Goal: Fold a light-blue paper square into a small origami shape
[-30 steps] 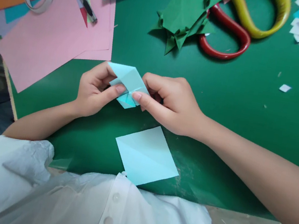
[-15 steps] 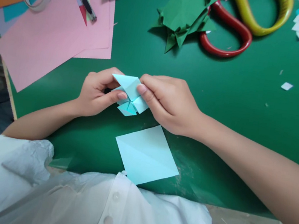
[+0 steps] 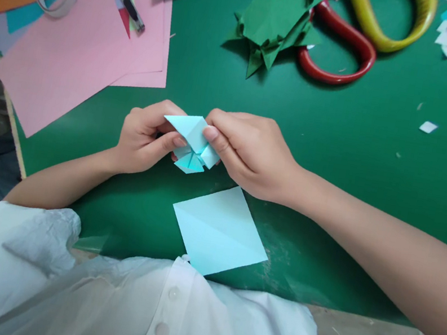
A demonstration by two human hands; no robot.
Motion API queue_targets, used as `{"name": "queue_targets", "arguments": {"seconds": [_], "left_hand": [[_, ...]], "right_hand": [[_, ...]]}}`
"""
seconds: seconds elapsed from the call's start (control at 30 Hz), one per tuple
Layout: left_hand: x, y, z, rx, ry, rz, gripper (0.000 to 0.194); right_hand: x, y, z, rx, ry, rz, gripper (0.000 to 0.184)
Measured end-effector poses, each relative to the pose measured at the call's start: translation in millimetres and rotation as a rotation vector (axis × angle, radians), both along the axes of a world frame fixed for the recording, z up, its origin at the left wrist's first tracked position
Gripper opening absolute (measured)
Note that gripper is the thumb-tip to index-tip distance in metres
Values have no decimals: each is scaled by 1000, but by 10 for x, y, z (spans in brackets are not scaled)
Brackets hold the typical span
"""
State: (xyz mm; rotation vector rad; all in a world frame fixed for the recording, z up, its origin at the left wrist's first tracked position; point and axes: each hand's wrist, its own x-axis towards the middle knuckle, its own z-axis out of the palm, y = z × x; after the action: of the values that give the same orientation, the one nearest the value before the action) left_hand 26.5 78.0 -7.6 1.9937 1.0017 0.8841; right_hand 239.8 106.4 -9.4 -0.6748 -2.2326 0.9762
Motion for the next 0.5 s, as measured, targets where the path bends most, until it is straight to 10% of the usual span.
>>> {"name": "queue_targets", "arguments": {"seconds": [0.5], "left_hand": [[37,-35,12,205,107,175,11]], "right_hand": [[6,2,-11,15,-159,73,37]]}}
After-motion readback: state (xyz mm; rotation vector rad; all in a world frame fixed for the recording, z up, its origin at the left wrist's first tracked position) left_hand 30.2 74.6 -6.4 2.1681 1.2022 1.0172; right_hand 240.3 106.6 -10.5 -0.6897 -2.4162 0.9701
